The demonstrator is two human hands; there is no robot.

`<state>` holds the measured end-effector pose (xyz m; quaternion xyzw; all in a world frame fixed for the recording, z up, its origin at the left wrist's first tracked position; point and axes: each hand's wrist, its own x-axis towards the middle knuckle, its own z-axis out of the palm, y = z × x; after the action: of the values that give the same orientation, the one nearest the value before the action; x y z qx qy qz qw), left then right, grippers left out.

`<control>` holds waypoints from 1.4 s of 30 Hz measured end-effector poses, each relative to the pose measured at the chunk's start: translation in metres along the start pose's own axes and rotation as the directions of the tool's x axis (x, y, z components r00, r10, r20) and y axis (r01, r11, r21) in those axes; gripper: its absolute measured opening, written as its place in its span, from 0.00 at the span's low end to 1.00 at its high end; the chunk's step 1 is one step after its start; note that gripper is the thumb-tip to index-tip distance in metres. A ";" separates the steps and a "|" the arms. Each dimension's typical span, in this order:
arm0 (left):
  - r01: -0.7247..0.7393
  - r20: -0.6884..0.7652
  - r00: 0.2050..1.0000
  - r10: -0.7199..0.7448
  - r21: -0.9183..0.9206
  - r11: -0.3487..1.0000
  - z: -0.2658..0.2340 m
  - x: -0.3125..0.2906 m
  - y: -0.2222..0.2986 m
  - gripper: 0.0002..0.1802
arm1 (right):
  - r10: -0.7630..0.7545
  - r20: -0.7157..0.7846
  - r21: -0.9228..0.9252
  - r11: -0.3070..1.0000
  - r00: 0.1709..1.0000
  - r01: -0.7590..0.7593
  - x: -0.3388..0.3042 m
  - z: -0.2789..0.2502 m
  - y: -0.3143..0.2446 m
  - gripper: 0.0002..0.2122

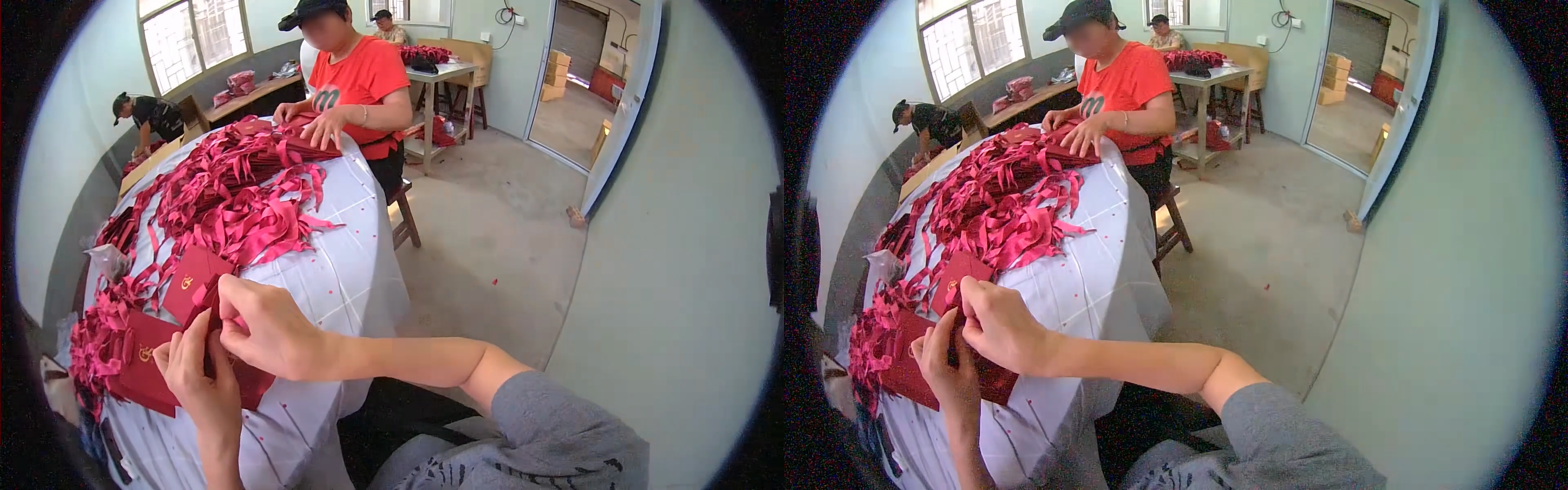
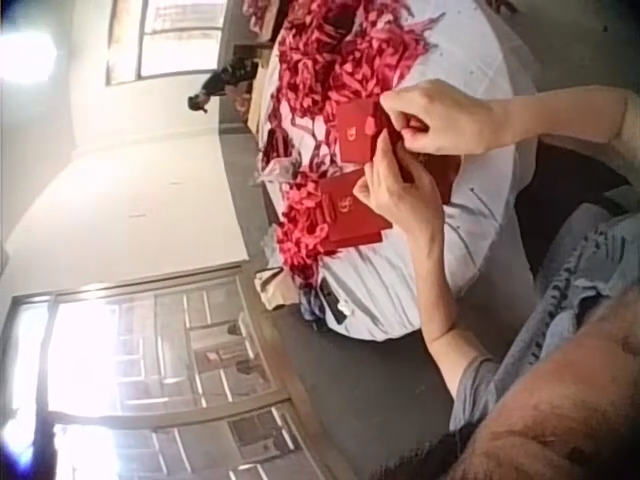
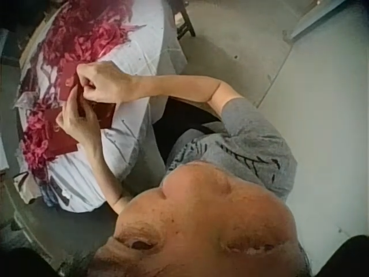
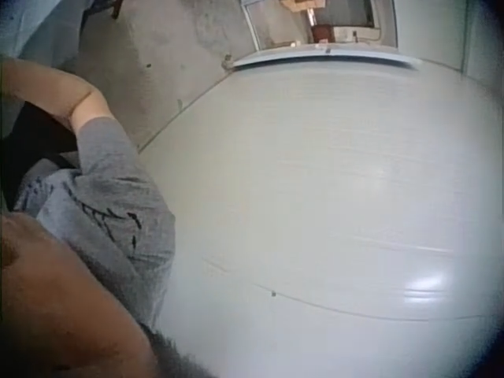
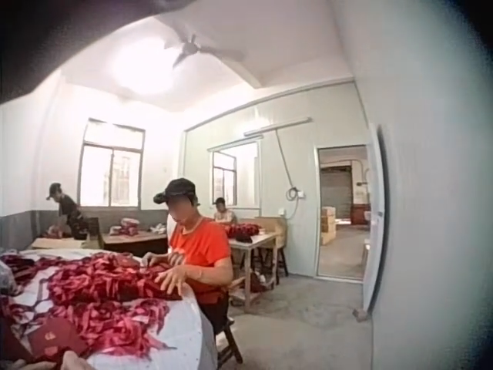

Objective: The person assembles paper gift bags by threading ribbon handles through the slits and folding the bags by hand.

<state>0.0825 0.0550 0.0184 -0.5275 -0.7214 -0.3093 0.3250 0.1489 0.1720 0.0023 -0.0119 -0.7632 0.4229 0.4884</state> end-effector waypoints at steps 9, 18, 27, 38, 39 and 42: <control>-0.070 0.040 0.997 0.067 0.071 0.995 0.003 0.006 0.006 0.12 | -0.198 -0.021 -0.141 0.971 0.980 0.193 -0.007 0.004 0.006 0.10; -0.065 0.055 0.997 0.061 0.063 0.996 0.006 0.004 0.007 0.12 | -0.311 0.004 -0.184 0.934 0.951 0.306 -0.007 0.001 0.018 0.10; -0.067 0.052 0.997 0.064 0.055 0.996 0.009 0.004 0.005 0.11 | -0.020 0.058 0.145 0.989 0.998 0.012 -0.001 -0.006 0.012 0.08; -0.072 0.058 0.996 0.069 0.035 0.997 0.006 0.004 0.007 0.11 | 0.102 0.188 0.258 0.955 0.977 -0.149 -0.001 -0.017 0.019 0.05; -0.069 0.061 0.996 0.067 0.039 0.997 0.006 0.004 0.007 0.11 | 0.128 0.219 0.263 0.947 0.967 -0.186 0.003 -0.020 0.020 0.04; -0.086 0.060 0.995 0.083 0.058 0.995 0.008 0.004 0.005 0.11 | 0.194 0.303 0.312 0.905 0.933 -0.289 0.012 -0.021 0.023 0.05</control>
<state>0.0853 0.0653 0.0172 -0.5561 -0.7165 -0.2580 0.3330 0.1498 0.2053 -0.0007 0.0369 -0.7261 0.6077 0.3196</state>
